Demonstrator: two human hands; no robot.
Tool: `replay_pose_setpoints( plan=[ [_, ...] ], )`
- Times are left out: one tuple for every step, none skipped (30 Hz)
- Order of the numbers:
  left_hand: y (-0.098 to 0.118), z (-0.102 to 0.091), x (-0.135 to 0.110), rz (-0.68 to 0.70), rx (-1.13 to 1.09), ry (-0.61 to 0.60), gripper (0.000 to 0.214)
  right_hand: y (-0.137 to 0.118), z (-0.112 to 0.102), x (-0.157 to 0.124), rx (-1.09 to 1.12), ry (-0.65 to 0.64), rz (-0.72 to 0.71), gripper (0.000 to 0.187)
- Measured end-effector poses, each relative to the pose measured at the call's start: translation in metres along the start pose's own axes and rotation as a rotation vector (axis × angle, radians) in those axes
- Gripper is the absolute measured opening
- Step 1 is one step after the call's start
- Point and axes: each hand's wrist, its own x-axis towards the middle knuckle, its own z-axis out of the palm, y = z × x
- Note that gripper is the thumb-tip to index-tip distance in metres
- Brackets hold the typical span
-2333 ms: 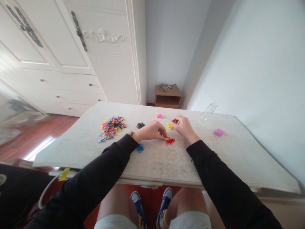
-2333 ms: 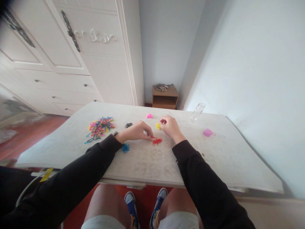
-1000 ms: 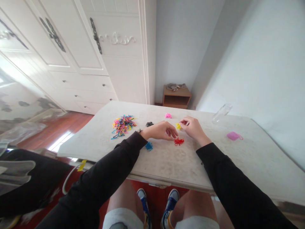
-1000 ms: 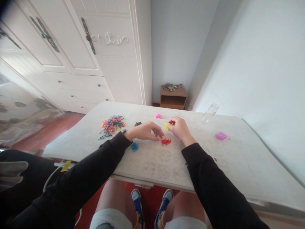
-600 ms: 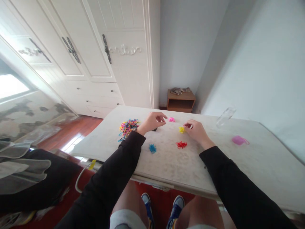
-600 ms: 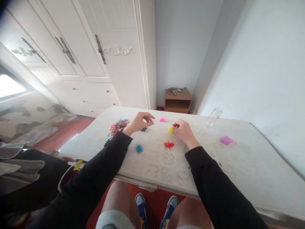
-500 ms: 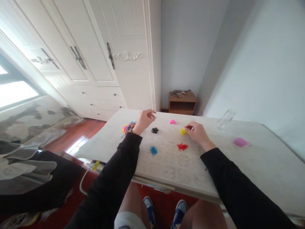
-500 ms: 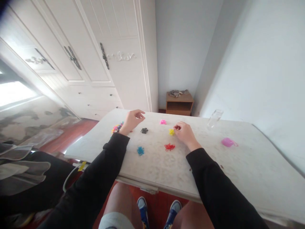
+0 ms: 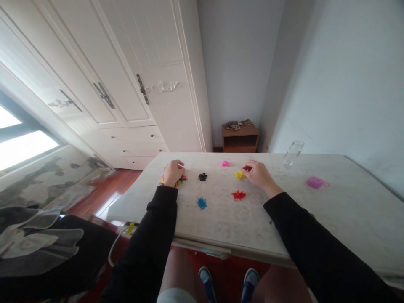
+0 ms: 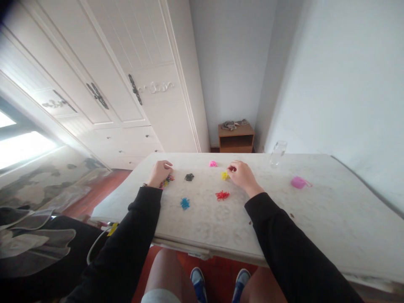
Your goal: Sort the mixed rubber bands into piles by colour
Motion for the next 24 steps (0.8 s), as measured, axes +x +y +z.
replay_pose_setpoints(
  plan=[
    [0.000, 0.000, 0.001, 0.010, 0.036, 0.016, 0.020, 0.000, 0.000, 0.000, 0.001, 0.000, 0.004, 0.012],
    [0.000, -0.001, 0.002, 0.017, 0.065, 0.031, 0.020, 0.000, 0.000, 0.000, 0.003, 0.001, 0.008, 0.012],
    [0.000, -0.001, 0.003, 0.019, 0.089, 0.041, 0.020, -0.001, 0.000, 0.000, 0.006, 0.001, 0.008, 0.012],
    [-0.001, -0.001, 0.005, 0.016, 0.091, 0.049, 0.020, -0.001, 0.001, 0.000, 0.009, 0.001, 0.007, 0.012],
    [-0.002, 0.000, 0.006, 0.016, 0.084, 0.056, 0.020, -0.002, 0.000, 0.000, 0.009, 0.001, 0.006, 0.012],
    [-0.002, 0.000, 0.008, 0.019, 0.072, 0.064, 0.020, -0.002, 0.000, 0.000, 0.008, 0.000, 0.005, 0.012],
    [-0.003, 0.000, 0.009, 0.023, 0.056, 0.075, 0.020, -0.002, 0.000, 0.000, 0.006, -0.001, 0.005, 0.012],
    [-0.003, 0.001, 0.010, 0.025, 0.033, 0.090, 0.019, -0.002, 0.000, 0.000, 0.004, -0.004, 0.006, 0.012],
    [-0.003, 0.001, 0.011, 0.022, 0.000, 0.104, 0.018, -0.002, 0.000, 0.000, 0.003, -0.006, 0.007, 0.012],
    [-0.002, 0.002, 0.011, 0.014, -0.050, 0.115, 0.017, -0.002, 0.000, 0.000, 0.003, -0.008, 0.007, 0.012],
    [0.000, 0.003, 0.012, -0.003, -0.121, 0.119, 0.016, -0.002, 0.000, 0.000, 0.004, -0.007, 0.006, 0.012],
    [0.001, 0.004, 0.011, -0.027, -0.214, 0.118, 0.016, -0.002, 0.000, 0.000, 0.005, -0.007, 0.004, 0.012],
    [0.004, 0.005, 0.011, -0.055, -0.323, 0.109, 0.016, -0.002, 0.000, 0.000, 0.006, -0.006, 0.001, 0.012],
    [0.006, 0.006, 0.010, -0.080, -0.438, 0.091, 0.017, -0.002, 0.001, 0.000, 0.005, -0.005, -0.002, 0.012],
    [0.008, 0.007, 0.008, -0.098, -0.546, 0.069, 0.019, -0.002, 0.001, 0.000, 0.004, -0.004, -0.003, 0.012],
    [0.010, 0.008, 0.007, -0.109, -0.637, 0.047, 0.021, -0.002, 0.001, 0.000, 0.004, -0.004, -0.004, 0.011],
    [0.012, 0.009, 0.005, -0.114, -0.706, 0.025, 0.024, -0.002, 0.000, 0.000, 0.005, -0.004, -0.003, 0.011],
    [0.014, 0.009, 0.003, -0.113, -0.755, 0.003, 0.028, -0.002, 0.000, 0.000, 0.007, -0.005, -0.002, 0.011],
    [0.016, 0.010, 0.002, -0.109, -0.790, -0.015, 0.031, -0.003, 0.000, 0.000, 0.009, -0.007, 0.001, 0.012],
    [0.017, 0.010, 0.000, -0.101, -0.818, -0.031, 0.034, -0.003, 0.000, 0.000, 0.010, -0.009, 0.002, 0.012],
    [0.018, 0.011, -0.001, -0.088, -0.843, -0.050, 0.037, -0.003, 0.000, 0.000, 0.012, -0.010, 0.003, 0.012],
    [0.019, 0.011, -0.002, -0.070, -0.863, -0.071, 0.041, -0.003, 0.000, 0.000, 0.013, -0.011, 0.002, 0.012],
    [0.021, 0.011, -0.004, -0.047, -0.880, -0.093, 0.044, -0.003, 0.000, 0.000, 0.013, -0.012, 0.002, 0.012],
    [0.023, 0.012, -0.005, -0.020, -0.894, -0.114, 0.046, -0.004, 0.000, 0.000, 0.014, -0.011, 0.000, 0.012]
  ],
)
